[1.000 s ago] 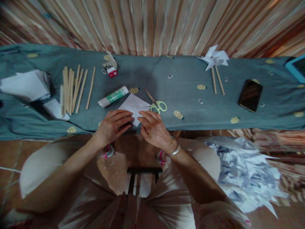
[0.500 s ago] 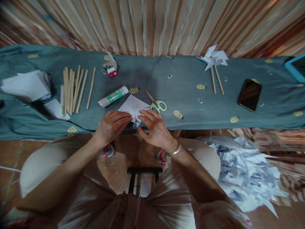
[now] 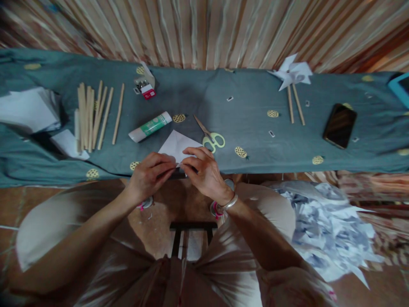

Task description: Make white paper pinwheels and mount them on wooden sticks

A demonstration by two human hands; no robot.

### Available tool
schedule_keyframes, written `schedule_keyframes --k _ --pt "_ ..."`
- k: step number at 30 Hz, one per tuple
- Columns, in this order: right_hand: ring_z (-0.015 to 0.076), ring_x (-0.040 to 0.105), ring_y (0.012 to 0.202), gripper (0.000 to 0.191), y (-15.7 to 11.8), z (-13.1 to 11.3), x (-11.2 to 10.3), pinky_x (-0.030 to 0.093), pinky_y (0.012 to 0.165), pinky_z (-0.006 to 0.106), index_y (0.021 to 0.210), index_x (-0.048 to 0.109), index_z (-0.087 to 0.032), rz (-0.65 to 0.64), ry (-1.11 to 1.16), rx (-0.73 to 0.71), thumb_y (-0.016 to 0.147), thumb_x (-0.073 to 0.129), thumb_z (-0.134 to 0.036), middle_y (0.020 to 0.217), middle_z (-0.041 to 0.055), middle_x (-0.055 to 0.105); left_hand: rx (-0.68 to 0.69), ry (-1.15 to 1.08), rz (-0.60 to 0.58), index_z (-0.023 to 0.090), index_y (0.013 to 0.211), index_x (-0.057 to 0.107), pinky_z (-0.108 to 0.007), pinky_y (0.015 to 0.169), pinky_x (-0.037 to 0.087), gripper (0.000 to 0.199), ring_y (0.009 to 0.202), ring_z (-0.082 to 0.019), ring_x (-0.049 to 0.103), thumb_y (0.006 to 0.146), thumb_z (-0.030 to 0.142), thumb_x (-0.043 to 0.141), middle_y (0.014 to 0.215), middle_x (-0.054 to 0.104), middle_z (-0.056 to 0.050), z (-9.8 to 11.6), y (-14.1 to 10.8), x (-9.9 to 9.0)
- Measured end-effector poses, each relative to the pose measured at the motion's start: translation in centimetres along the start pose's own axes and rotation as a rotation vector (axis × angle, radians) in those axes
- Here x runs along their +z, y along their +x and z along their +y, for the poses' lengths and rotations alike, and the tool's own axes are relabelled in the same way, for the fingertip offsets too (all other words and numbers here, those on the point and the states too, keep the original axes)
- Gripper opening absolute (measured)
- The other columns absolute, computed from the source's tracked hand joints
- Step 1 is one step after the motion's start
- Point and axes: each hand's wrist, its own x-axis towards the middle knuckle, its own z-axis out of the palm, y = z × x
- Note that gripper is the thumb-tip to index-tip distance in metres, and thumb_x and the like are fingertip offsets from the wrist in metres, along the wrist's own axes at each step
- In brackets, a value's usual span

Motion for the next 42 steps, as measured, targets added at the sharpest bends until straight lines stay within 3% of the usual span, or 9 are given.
schedule_keyframes --k 9,16,31,42 --pt "0.0256 0.058 0.116 0.014 0.6 0.3 0.7 0.047 0.102 0.046 0.082 0.071 -0.022 0.028 -0.061 0.017 0.091 0.062 -0.025 0.124 0.008 0.067 -0.06 0.047 -0.003 0.015 0.11 0.066 -0.031 0.075 0.052 0.018 0.084 -0.019 0.063 0.097 0.024 0.056 0.089 0.069 -0.007 0.2 0.0 0.0" --pt "0.0257 0.057 0.119 0.013 1.0 0.5 0.8 0.046 0.104 0.046 0.082 0.071 -0.023 0.011 -0.071 0.026 0.092 0.062 -0.027 0.127 0.0069 0.066 0.001 0.006 0.005 0.017 0.107 0.07 -0.031 0.077 0.054 0.019 0.088 -0.018 0.064 0.098 0.021 0.054 0.096 0.072 -0.008 -0.2 -0.3 0.2" --pt "0.0268 0.058 0.117 0.014 0.8 0.1 0.4 0.045 0.104 0.046 0.082 0.069 -0.022 0.035 -0.093 0.035 0.092 0.062 -0.029 0.124 0.0076 0.067 -0.033 -0.024 0.014 0.017 0.106 0.073 -0.031 0.077 0.055 0.022 0.087 -0.018 0.066 0.099 0.023 0.052 0.093 0.071 -0.008 -0.7 -0.4 0.5" --pt "0.0271 0.052 0.124 0.022 0.5 0.2 0.9 0.042 0.108 0.049 0.103 0.071 -0.026 0.005 -0.159 -0.011 0.095 0.051 -0.02 0.133 0.0068 0.061 -0.063 -0.054 -0.019 0.018 0.106 0.074 -0.032 0.078 0.056 0.023 0.088 -0.018 0.067 0.099 0.024 0.052 0.094 0.071 -0.008 -0.8 -0.2 0.3"
